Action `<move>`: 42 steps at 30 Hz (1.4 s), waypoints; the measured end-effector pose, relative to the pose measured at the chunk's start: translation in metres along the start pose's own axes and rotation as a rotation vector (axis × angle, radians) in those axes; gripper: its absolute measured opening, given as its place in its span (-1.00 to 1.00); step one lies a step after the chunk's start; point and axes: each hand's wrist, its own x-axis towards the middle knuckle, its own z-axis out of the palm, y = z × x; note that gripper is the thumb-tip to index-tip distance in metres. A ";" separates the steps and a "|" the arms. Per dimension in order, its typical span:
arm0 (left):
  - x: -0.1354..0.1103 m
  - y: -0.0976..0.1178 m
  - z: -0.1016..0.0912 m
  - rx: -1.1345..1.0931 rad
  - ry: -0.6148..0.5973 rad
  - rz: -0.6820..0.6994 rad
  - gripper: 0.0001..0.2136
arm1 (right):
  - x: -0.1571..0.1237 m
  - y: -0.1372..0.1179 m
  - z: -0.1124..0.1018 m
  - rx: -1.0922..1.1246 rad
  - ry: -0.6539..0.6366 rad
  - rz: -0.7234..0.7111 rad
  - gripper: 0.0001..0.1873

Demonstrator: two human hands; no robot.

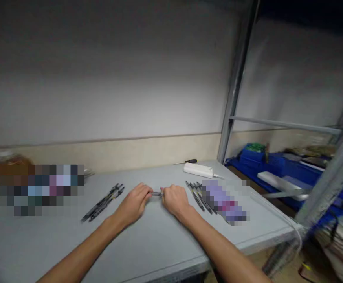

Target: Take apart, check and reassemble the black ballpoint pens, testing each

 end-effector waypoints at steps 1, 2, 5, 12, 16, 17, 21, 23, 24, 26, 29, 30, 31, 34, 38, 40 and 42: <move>0.001 0.000 0.001 -0.010 -0.003 -0.022 -0.75 | 0.001 0.000 -0.001 -0.004 -0.003 0.001 -0.50; 0.001 0.001 0.003 -0.034 -0.009 -0.055 -0.73 | 0.001 0.001 -0.002 -0.005 -0.006 0.002 -0.50; 0.002 0.000 0.008 -0.199 -0.050 -0.228 -0.66 | 0.003 0.001 -0.005 -0.002 -0.011 0.008 -0.51; 0.004 -0.005 0.009 -0.586 -0.016 -0.490 -0.60 | 0.004 0.002 -0.005 0.025 -0.002 -0.007 -0.57; 0.003 -0.002 0.000 -0.610 0.052 -0.313 -0.79 | 0.004 0.005 0.000 0.034 0.006 0.014 -0.58; 0.003 -0.002 -0.001 -0.597 0.057 -0.302 -0.81 | 0.004 0.005 0.000 0.039 0.020 0.004 -0.60; 0.004 -0.009 -0.001 -0.592 0.110 -0.396 -0.79 | 0.001 0.007 0.000 0.095 0.150 -0.111 -0.69; 0.004 -0.016 0.002 -0.628 0.148 -0.460 -0.76 | 0.000 0.009 -0.001 0.149 0.214 -0.163 -0.70; 0.004 -0.020 0.003 -0.660 0.168 -0.487 -0.76 | 0.000 0.010 -0.001 0.183 0.234 -0.179 -0.72; 0.004 -0.028 0.006 -0.739 0.199 -0.526 -0.76 | 0.000 0.014 0.000 0.260 0.259 -0.201 -0.75; 0.004 -0.034 0.010 -0.819 0.206 -0.552 -0.73 | 0.002 0.019 0.002 0.387 0.304 -0.237 -0.83; 0.004 -0.036 0.011 -0.831 0.206 -0.556 -0.72 | 0.002 0.020 0.002 0.428 0.322 -0.241 -0.84; 0.004 -0.036 0.012 -0.839 0.208 -0.558 -0.71 | 0.003 0.022 0.002 0.470 0.333 -0.237 -0.82; 0.003 -0.038 0.011 -0.840 0.224 -0.568 -0.70 | 0.004 0.025 0.001 0.618 0.280 -0.155 -0.78; 0.003 -0.036 0.009 -0.776 0.229 -0.579 -0.67 | 0.006 0.029 -0.002 0.835 0.105 -0.031 -0.65; 0.003 -0.035 0.007 -0.721 0.225 -0.598 -0.63 | 0.007 0.030 -0.002 0.941 0.104 -0.030 -0.70; 0.004 -0.033 0.006 -0.656 0.226 -0.629 -0.58 | 0.008 0.031 0.000 1.029 0.130 -0.019 -0.76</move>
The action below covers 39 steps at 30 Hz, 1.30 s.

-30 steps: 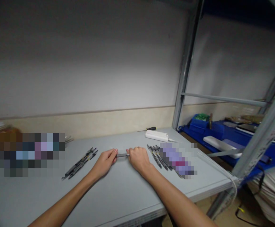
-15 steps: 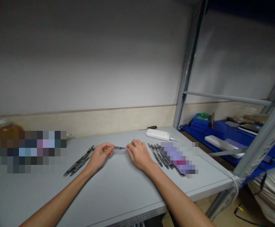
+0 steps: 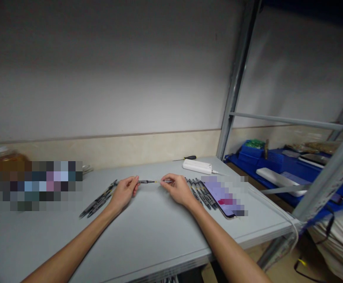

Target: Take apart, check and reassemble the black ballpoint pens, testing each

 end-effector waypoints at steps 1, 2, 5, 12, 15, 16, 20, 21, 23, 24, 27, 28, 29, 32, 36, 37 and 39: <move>0.000 0.001 0.000 0.030 0.016 -0.012 -0.56 | 0.000 0.001 0.000 0.033 0.016 0.004 -0.76; -0.001 0.002 0.000 0.056 0.028 -0.027 -0.54 | 0.001 0.002 0.001 0.064 0.029 0.009 -0.75; -0.003 0.005 0.000 0.056 0.034 -0.094 -0.50 | 0.001 0.005 0.003 0.162 0.055 0.006 -0.74; -0.007 0.012 0.001 -0.131 0.002 -0.223 -0.47 | 0.001 0.006 0.005 0.305 0.078 0.007 -0.75; -0.005 0.012 0.001 -0.116 -0.004 -0.223 -0.48 | 0.001 0.005 0.004 0.327 0.081 0.026 -0.74; -0.005 0.012 0.001 -0.140 -0.001 -0.215 -0.49 | 0.001 0.004 0.003 0.339 0.087 0.035 -0.73; -0.003 0.012 0.002 -0.340 -0.040 -0.088 -0.64 | 0.002 0.004 0.002 0.391 0.122 0.063 -0.73; -0.004 0.012 0.002 -0.363 -0.061 -0.039 -0.66 | 0.003 0.004 0.002 0.399 0.130 0.067 -0.73; -0.004 0.013 0.001 -0.347 -0.092 0.047 -0.66 | 0.004 0.005 0.002 0.409 0.146 0.068 -0.73; -0.004 0.012 0.001 -0.317 -0.097 0.079 -0.68 | 0.004 0.006 0.001 0.413 0.153 0.067 -0.73; -0.004 0.012 -0.001 -0.205 -0.090 0.115 -0.75 | 0.005 0.007 0.001 0.419 0.163 0.065 -0.72; -0.004 0.011 -0.001 -0.165 -0.085 0.114 -0.74 | 0.005 0.007 0.000 0.423 0.162 0.064 -0.72; -0.004 0.011 -0.001 -0.127 -0.078 0.107 -0.71 | 0.005 0.007 0.000 0.426 0.160 0.063 -0.72; -0.004 0.010 -0.001 -0.049 -0.046 0.065 -0.59 | 0.005 0.005 -0.001 0.426 0.163 0.060 -0.72; -0.002 0.005 0.000 -0.111 -0.031 0.001 -0.56 | 0.004 0.002 -0.002 0.431 0.175 0.059 -0.71; -0.001 0.004 0.000 -0.151 -0.033 -0.018 -0.56 | 0.004 0.002 -0.002 0.438 0.184 0.067 -0.71; 0.000 0.004 0.000 -0.231 -0.029 -0.060 -0.56 | 0.004 0.001 -0.003 0.467 0.210 0.090 -0.70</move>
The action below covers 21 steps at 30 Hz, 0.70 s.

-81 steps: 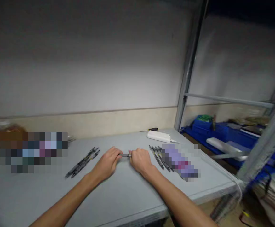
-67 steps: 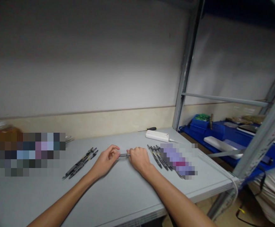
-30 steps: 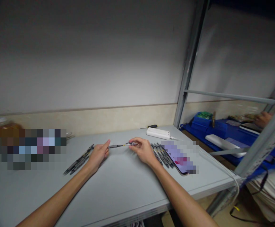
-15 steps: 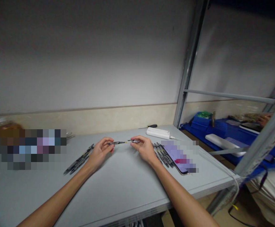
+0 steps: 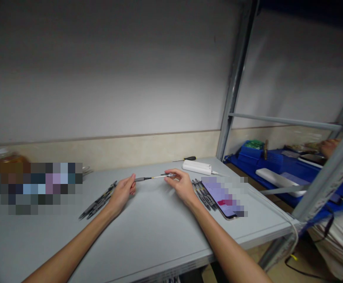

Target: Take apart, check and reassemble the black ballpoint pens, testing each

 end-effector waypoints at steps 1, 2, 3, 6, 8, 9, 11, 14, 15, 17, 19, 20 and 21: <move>0.000 0.001 0.000 -0.033 0.008 -0.014 -0.55 | 0.000 0.000 0.000 0.025 0.018 0.012 -0.69; 0.001 0.002 0.001 -0.060 0.021 -0.022 -0.55 | 0.001 0.000 -0.001 0.058 0.039 0.024 -0.68; 0.001 0.003 0.001 -0.081 0.035 -0.025 -0.55 | 0.001 0.000 -0.002 0.097 0.057 0.036 -0.68; 0.000 0.007 0.001 -0.119 0.067 -0.019 -0.56 | 0.004 0.001 -0.004 0.225 0.109 0.072 -0.68; 0.001 0.007 0.000 -0.129 0.086 -0.019 -0.56 | 0.005 0.000 -0.005 0.297 0.146 0.098 -0.70; 0.001 0.006 -0.001 -0.132 0.094 -0.022 -0.56 | 0.005 -0.001 -0.005 0.325 0.163 0.110 -0.71; 0.003 0.004 -0.002 -0.137 0.105 -0.025 -0.56 | 0.005 -0.003 -0.005 0.360 0.187 0.126 -0.72; 0.004 0.002 -0.003 -0.140 0.098 -0.028 -0.56 | 0.004 -0.005 -0.003 0.342 0.176 0.122 -0.72; 0.004 0.001 -0.003 -0.140 0.094 -0.028 -0.56 | 0.004 -0.005 -0.003 0.325 0.165 0.117 -0.72; 0.004 0.001 -0.003 -0.139 0.085 -0.030 -0.56 | 0.003 -0.004 -0.002 0.294 0.142 0.112 -0.72; 0.003 0.000 -0.002 -0.135 0.080 -0.031 -0.56 | 0.003 -0.002 -0.002 0.279 0.126 0.115 -0.72; 0.003 0.000 -0.002 -0.131 0.079 -0.031 -0.57 | 0.003 -0.002 -0.002 0.276 0.121 0.118 -0.72; 0.003 -0.001 -0.002 -0.127 0.079 -0.029 -0.57 | 0.003 -0.001 -0.002 0.274 0.119 0.118 -0.71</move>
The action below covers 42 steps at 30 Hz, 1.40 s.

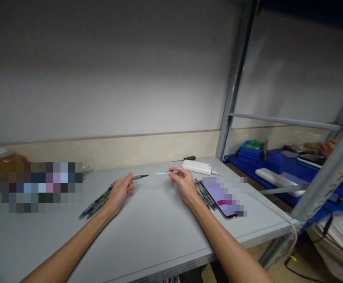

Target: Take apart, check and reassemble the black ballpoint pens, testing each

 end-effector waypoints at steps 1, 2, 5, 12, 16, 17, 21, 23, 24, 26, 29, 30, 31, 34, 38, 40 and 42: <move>0.000 0.000 0.000 0.002 0.001 0.003 -0.57 | 0.000 0.000 0.000 0.000 -0.002 0.000 -0.71; 0.000 -0.001 0.000 0.003 0.000 0.006 -0.57 | 0.000 0.000 0.000 0.001 -0.003 -0.002 -0.71; 0.001 -0.001 -0.001 0.002 -0.003 0.009 -0.56 | 0.001 0.000 -0.001 0.001 -0.009 -0.009 -0.71; -0.001 0.002 0.000 0.018 0.002 0.006 -0.57 | 0.001 0.002 -0.002 -0.017 -0.018 -0.018 -0.71; -0.001 0.002 0.000 0.019 -0.002 0.013 -0.57 | 0.003 0.005 -0.004 -0.037 -0.019 -0.038 -0.69; -0.001 0.001 0.000 0.026 -0.003 0.018 -0.57 | 0.003 0.006 -0.004 -0.045 -0.018 -0.043 -0.68; 0.000 -0.003 -0.001 0.042 0.002 0.027 -0.57 | 0.004 0.007 -0.005 -0.083 -0.020 -0.057 -0.68; 0.001 -0.003 -0.001 0.024 0.001 0.019 -0.58 | 0.004 0.006 -0.005 -0.101 -0.014 -0.068 -0.68; 0.001 -0.003 -0.001 0.014 0.001 0.014 -0.58 | 0.003 0.005 -0.004 -0.112 -0.010 -0.074 -0.68; 0.000 -0.002 0.000 0.002 -0.001 0.009 -0.58 | 0.003 0.004 -0.003 -0.138 -0.003 -0.084 -0.68; -0.001 -0.001 0.001 0.016 -0.005 0.012 -0.57 | 0.001 0.000 -0.001 -0.161 -0.007 -0.088 -0.69; -0.002 0.000 0.001 0.023 -0.009 0.012 -0.57 | 0.000 0.000 0.000 -0.166 -0.014 -0.086 -0.70; -0.002 0.000 0.002 0.028 -0.015 0.012 -0.57 | -0.001 -0.001 0.001 -0.173 -0.024 -0.082 -0.70; -0.004 0.002 0.003 0.036 -0.052 0.005 -0.57 | -0.004 -0.003 0.004 -0.207 -0.064 -0.061 -0.71; -0.006 0.003 0.006 0.046 -0.114 -0.009 -0.56 | -0.006 0.000 0.006 -0.219 -0.124 -0.043 -0.72; -0.006 0.002 0.006 0.050 -0.129 -0.010 -0.56 | -0.006 0.002 0.006 -0.222 -0.140 -0.041 -0.71; -0.006 0.000 0.006 0.052 -0.142 -0.011 -0.56 | -0.006 0.003 0.006 -0.234 -0.161 -0.031 -0.70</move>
